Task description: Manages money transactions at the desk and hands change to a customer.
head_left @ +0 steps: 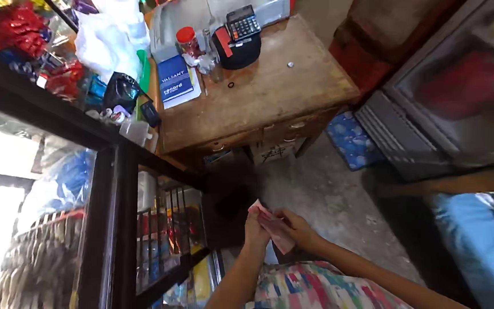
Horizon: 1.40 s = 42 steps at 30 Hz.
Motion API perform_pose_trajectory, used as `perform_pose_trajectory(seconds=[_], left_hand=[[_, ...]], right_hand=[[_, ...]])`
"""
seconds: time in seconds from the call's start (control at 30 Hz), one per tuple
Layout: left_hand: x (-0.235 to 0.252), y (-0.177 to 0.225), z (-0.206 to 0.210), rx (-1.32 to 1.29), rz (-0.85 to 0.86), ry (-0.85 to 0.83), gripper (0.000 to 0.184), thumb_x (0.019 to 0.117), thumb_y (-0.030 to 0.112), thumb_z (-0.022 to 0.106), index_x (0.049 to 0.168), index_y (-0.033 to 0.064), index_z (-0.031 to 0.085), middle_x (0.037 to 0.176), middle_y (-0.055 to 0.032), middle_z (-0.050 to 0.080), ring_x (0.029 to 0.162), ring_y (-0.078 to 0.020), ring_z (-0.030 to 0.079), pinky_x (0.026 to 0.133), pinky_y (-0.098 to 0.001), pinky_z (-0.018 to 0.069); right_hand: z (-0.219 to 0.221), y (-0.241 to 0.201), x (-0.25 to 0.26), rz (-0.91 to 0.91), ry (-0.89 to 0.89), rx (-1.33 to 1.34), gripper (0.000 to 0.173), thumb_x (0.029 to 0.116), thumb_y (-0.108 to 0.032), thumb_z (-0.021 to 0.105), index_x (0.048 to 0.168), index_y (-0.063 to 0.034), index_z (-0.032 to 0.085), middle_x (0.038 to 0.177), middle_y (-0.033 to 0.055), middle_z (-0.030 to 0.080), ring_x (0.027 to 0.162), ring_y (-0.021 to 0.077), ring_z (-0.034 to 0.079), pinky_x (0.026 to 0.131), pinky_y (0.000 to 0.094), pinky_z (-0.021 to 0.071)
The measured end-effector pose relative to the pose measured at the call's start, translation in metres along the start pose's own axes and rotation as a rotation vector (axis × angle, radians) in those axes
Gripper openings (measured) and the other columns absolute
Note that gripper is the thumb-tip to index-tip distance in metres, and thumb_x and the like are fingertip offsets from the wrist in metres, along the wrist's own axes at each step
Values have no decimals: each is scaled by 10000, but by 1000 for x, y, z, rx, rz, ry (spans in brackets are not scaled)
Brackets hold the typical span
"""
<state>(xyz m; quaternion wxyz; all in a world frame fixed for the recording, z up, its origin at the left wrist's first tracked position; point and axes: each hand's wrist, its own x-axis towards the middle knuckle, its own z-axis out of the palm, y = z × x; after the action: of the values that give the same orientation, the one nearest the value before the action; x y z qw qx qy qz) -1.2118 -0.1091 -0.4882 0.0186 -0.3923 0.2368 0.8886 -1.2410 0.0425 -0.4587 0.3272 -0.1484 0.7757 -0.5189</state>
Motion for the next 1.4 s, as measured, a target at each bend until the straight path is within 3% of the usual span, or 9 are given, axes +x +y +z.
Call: perform_pose_trajectory(seconds=[0.1, 0.2, 0.33, 0.5, 0.63, 0.77, 0.9, 1.13, 1.4], left_hand=[[34, 22, 36, 74, 17, -23, 226, 1111, 215, 394, 1230, 67, 517, 949, -70, 663, 846, -165, 673, 765, -348, 586], [78, 39, 55, 137, -8, -39, 258, 1112, 210, 389, 1267, 40, 506, 998, -112, 685, 872, -209, 695, 773, -385, 599], [156, 99, 73, 223, 51, 112, 629, 1107, 508, 261, 1453, 0, 399, 1292, -192, 580, 1095, -267, 620, 921, -443, 537], [238, 177, 79, -140, 312, 296, 575, 1092, 523, 309, 1504, 130, 393, 1415, -136, 532, 1220, -273, 573, 981, -484, 516], [257, 187, 61, -260, 230, 223, 556, 1031, 604, 419, 1311, 135, 526, 1208, -101, 645, 1081, -246, 659, 903, -454, 568], [247, 175, 41, -226, 256, 172, 604, 1038, 635, 375, 1246, 89, 528, 1088, -103, 657, 964, -221, 678, 844, -402, 585], [201, 134, 0, -168, 226, 230, 683, 1048, 639, 321, 1323, 33, 478, 1109, -130, 628, 970, -225, 657, 866, -400, 575], [100, 76, -60, -187, 145, 359, 719, 1050, 648, 282, 1315, 14, 494, 1135, -129, 637, 1009, -216, 661, 892, -387, 565], [69, 65, -88, -195, 63, 405, 717, 1063, 628, 263, 1336, -3, 466, 1189, -156, 621, 1055, -240, 652, 919, -404, 551]], right_hand=[[-19, -16, 43, -61, 52, 2, 412, 995, -85, 581, 1397, 2, 568, 1294, 181, 665, 1059, 213, 703, 955, 378, 570], [-41, -6, 77, -2, 65, 64, 301, 959, -31, 585, 1239, 0, 690, 1100, 138, 728, 918, 162, 703, 860, 353, 585], [-57, 8, 94, 127, 119, 80, 295, 939, -53, 564, 1195, 4, 700, 927, 106, 714, 721, 122, 634, 681, 331, 547], [-60, 15, 74, 257, 175, -9, 363, 943, 19, 552, 1287, 10, 667, 1190, 184, 700, 959, 230, 695, 864, 417, 572], [-56, 25, 61, 271, 218, -22, 382, 934, 31, 538, 1287, -12, 678, 1255, 167, 682, 980, 205, 691, 861, 390, 573], [-54, 23, 63, 283, 273, -17, 406, 941, 21, 531, 1321, -41, 660, 1253, 141, 689, 939, 180, 699, 825, 374, 585], [-54, 5, 67, 223, 328, 20, 421, 938, 0, 515, 1338, -29, 643, 1168, 122, 708, 812, 121, 672, 713, 319, 573], [-42, -27, 106, 255, 230, 65, 394, 985, 4, 506, 1351, -46, 641, 1244, 124, 694, 936, 124, 691, 803, 306, 575], [-13, -21, 200, 281, 245, 101, 309, 1019, -42, 525, 1295, -14, 661, 1203, 166, 690, 1040, 185, 681, 924, 368, 561]])
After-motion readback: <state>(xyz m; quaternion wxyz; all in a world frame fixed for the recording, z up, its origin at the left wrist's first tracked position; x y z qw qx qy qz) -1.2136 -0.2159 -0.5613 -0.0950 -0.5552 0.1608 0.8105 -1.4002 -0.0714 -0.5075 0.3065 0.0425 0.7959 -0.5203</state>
